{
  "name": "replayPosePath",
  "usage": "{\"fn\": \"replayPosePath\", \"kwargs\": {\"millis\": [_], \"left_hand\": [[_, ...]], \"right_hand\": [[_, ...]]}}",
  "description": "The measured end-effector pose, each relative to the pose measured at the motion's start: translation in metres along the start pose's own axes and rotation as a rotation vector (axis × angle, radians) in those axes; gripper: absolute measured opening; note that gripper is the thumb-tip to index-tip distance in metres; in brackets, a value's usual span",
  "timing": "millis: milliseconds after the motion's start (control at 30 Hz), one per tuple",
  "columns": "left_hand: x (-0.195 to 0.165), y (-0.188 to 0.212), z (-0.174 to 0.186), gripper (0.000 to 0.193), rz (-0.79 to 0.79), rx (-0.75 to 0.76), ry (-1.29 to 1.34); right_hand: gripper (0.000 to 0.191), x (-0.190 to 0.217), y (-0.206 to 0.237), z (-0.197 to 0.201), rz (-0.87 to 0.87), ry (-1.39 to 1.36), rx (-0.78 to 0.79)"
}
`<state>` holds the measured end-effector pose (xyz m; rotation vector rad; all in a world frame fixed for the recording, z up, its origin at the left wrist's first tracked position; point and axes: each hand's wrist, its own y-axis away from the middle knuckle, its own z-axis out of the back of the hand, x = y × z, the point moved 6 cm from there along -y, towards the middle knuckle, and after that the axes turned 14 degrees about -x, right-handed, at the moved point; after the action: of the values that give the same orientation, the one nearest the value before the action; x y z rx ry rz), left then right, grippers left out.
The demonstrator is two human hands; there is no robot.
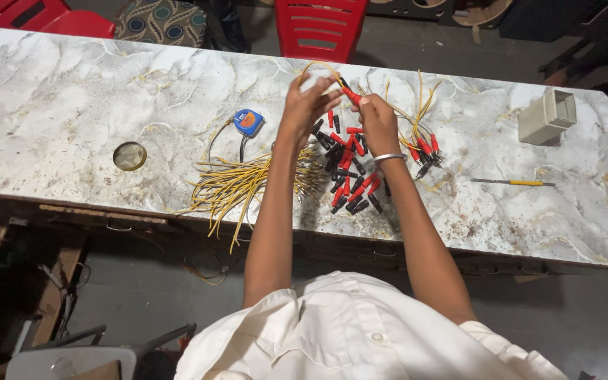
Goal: The person attaches red and black plastic connectors to the ends of yellow wires. They repeatedly pick up a wire, insert it into a connector, and place the finished unit on the table.
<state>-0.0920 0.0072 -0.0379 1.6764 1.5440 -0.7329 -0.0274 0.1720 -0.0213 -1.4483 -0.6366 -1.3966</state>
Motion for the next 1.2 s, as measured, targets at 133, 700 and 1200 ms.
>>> {"fn": "replayPosePath", "kwargs": {"millis": [133, 700, 1200], "left_hand": [[-0.003, 0.002, -0.009, 0.076, -0.012, 0.119, 0.086], [0.004, -0.006, -0.022, 0.022, -0.256, -0.089, 0.377], [-0.026, -0.021, -0.012, 0.028, -0.299, -0.044, 0.365]], "right_hand": [[0.034, -0.002, 0.008, -0.006, -0.062, -0.066, 0.049], [0.034, 0.004, 0.011, -0.009, 0.084, 0.105, 0.067], [0.036, 0.003, 0.014, 0.006, 0.088, 0.174, 0.027]]}}
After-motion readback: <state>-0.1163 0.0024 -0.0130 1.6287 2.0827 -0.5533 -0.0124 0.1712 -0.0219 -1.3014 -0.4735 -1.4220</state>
